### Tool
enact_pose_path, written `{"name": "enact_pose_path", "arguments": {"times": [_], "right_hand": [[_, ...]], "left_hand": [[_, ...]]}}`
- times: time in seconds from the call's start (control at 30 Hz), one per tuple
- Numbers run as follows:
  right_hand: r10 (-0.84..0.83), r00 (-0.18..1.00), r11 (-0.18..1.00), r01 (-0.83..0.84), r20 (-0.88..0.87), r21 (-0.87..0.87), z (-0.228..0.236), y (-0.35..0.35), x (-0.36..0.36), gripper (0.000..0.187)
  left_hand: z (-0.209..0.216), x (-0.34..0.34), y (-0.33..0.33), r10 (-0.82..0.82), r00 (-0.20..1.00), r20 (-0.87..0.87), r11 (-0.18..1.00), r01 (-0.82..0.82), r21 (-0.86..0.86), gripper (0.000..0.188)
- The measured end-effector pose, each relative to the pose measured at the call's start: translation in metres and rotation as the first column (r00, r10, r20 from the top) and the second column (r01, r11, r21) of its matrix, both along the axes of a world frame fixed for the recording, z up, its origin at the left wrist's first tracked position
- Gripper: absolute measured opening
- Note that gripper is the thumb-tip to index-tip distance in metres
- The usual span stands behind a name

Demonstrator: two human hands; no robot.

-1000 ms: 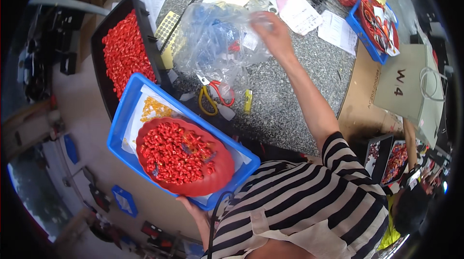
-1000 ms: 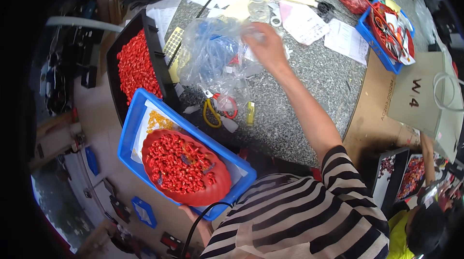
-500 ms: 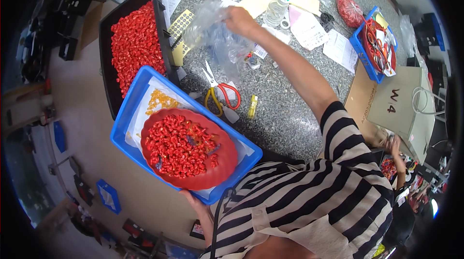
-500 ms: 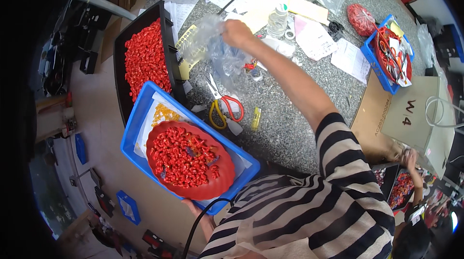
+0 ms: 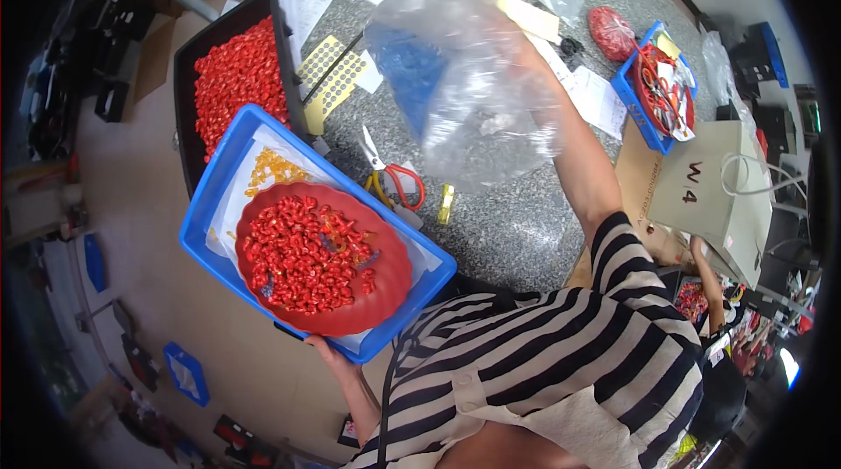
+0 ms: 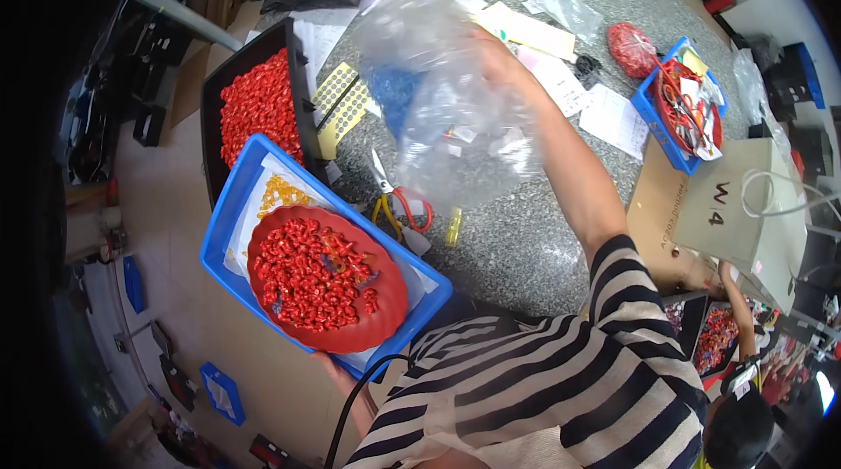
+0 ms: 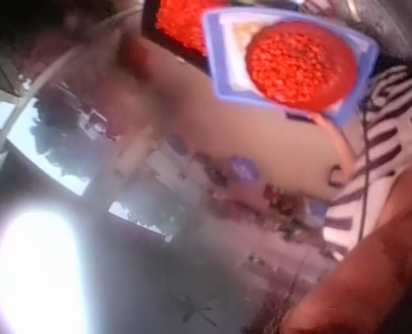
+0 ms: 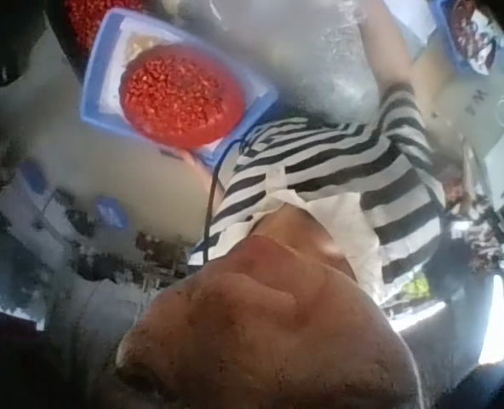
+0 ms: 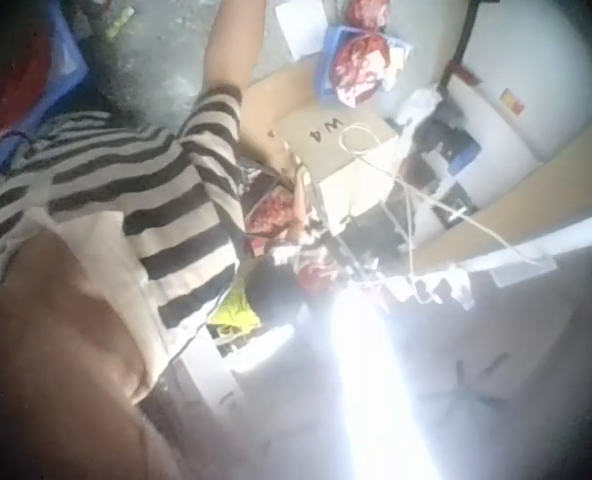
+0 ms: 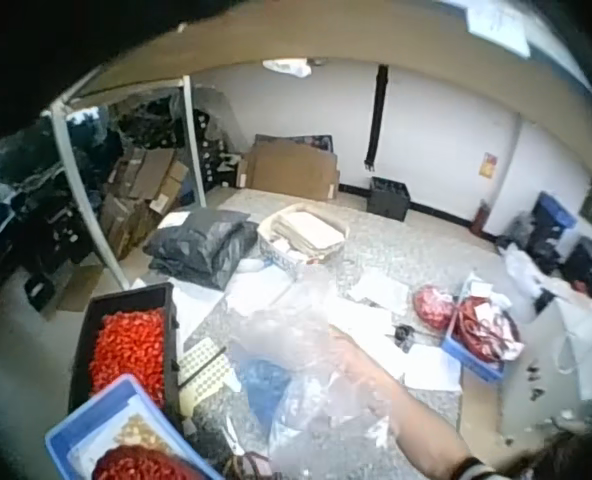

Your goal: The person sorts small red decorative items from a blue tray into a black tray. They use their hands to pick up handfuls of the items and transfer them between containers. The person also moves a red plate and a small yellow tool on the table during the process.

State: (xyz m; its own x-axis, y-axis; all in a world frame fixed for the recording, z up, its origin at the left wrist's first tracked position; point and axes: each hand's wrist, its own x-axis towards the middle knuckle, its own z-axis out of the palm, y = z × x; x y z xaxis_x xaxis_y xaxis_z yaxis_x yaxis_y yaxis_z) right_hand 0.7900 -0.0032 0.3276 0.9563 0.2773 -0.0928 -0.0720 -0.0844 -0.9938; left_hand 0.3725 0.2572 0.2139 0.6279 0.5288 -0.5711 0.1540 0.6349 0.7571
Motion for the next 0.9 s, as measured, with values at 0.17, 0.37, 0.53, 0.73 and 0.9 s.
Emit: {"name": "enact_pose_path", "arguments": {"times": [0.17, 0.37, 0.53, 0.73, 0.9], "right_hand": [[-0.361, 0.929, 0.926, 0.346, 0.082, 0.153, 0.051, -0.116, -0.062, 0.033], [-0.710, 0.695, 0.702, 0.710, 0.110, 0.049, 0.117, -0.259, -0.054, 0.034], [-0.843, 0.533, 0.537, 0.842, 0.076, 0.052, 0.130, -0.346, 0.023, 0.035], [-0.902, 0.429, 0.413, 0.890, -0.045, 0.195, 0.088, -0.429, 0.089, 0.036], [-0.873, 0.465, 0.339, 0.795, -0.147, 0.504, 0.041, -0.523, 0.120, 0.025]], "left_hand": [[0.032, 0.039, -0.012, -0.060, 0.996, -0.062, 0.998, 0.061, 0.003, 0.080], [0.090, 0.032, -0.035, -0.222, 0.968, -0.115, 0.959, 0.195, -0.206, 0.082], [0.117, 0.047, -0.044, -0.222, 0.937, -0.270, 0.975, 0.209, -0.077, 0.082], [0.110, 0.044, -0.051, -0.220, 0.909, -0.353, 0.968, 0.248, 0.036, 0.083], [0.101, 0.040, -0.056, -0.223, 0.910, -0.351, 0.964, 0.259, 0.059, 0.081]]}}
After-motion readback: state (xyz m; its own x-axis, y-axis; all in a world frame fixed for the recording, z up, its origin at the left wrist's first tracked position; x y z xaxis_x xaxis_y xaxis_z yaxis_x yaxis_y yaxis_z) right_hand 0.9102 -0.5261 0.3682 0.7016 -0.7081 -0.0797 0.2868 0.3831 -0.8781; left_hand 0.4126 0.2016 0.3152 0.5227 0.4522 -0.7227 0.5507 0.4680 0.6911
